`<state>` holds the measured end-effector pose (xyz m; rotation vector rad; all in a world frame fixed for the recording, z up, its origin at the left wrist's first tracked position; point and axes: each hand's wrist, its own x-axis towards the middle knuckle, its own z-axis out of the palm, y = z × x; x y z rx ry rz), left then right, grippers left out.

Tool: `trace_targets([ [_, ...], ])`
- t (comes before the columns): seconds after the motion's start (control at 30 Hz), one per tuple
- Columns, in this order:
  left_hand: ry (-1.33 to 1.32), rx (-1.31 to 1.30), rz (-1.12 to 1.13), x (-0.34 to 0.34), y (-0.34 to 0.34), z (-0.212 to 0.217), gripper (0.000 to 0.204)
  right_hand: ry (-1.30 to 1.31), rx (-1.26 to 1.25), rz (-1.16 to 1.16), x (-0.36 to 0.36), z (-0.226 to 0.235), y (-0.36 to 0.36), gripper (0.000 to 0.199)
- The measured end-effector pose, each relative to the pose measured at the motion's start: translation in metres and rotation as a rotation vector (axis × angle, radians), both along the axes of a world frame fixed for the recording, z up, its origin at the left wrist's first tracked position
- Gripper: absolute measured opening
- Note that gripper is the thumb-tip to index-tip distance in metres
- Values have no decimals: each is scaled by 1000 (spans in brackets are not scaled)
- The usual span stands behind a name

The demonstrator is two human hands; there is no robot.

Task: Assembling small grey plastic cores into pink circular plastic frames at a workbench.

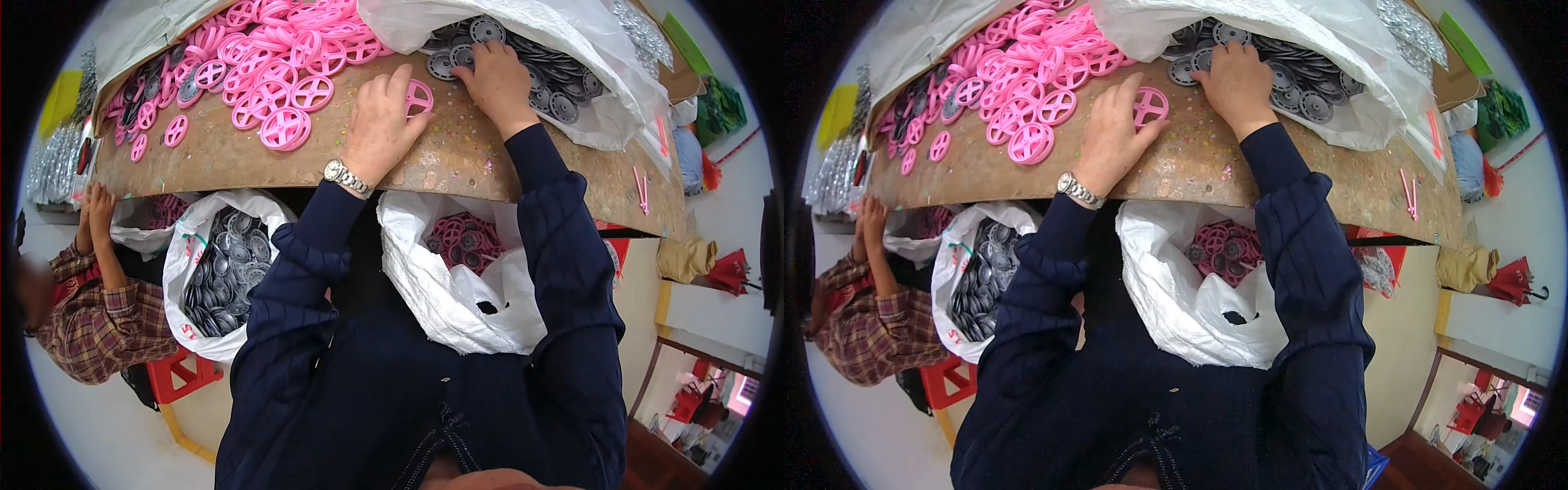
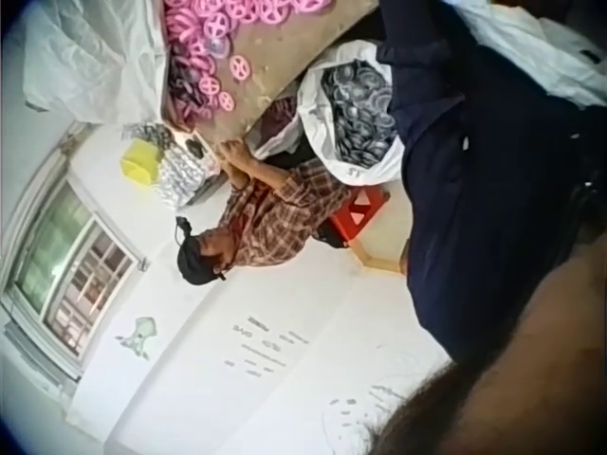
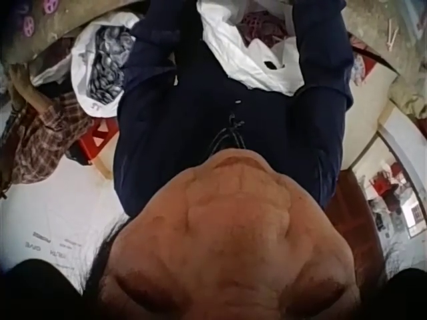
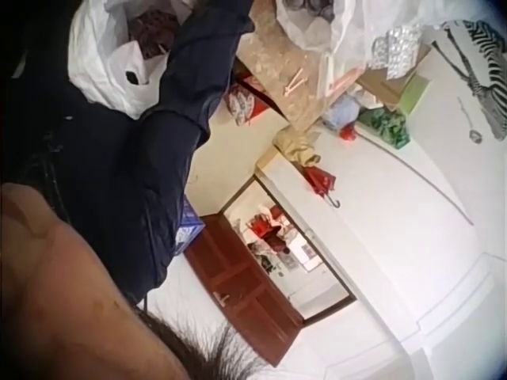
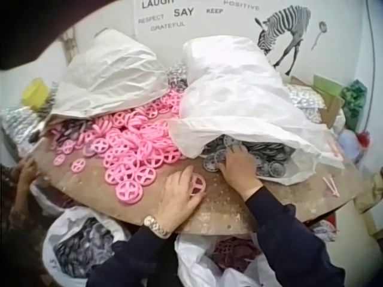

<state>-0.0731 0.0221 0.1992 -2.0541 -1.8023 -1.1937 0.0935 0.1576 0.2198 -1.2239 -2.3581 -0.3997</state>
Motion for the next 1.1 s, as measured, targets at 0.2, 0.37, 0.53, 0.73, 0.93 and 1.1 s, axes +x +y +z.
trace_targets([
  [0.2, -191, -45, -51, 5, -17, 8, 78, -73, 108, 3, 1, -4, -3, 35],
  [0.37, -235, -35, -70, 12, -26, 11, 83, 79, 227, 89, 11, 3, 6, 21],
  [0.53, -260, -45, -89, 14, -31, 9, 90, 458, -143, 73, 25, 30, -14, 22],
  [0.73, -308, -22, -161, 18, -33, 6, 92, 944, -979, 287, 35, 45, -62, 24],
  [0.93, -223, -58, -223, 26, -40, 13, 91, 1025, -1110, 284, 47, 41, -92, 15],
  [1.1, -1516, -441, -557, 31, -46, 23, 57, 1270, -1194, 360, 56, 40, -101, 12],
])
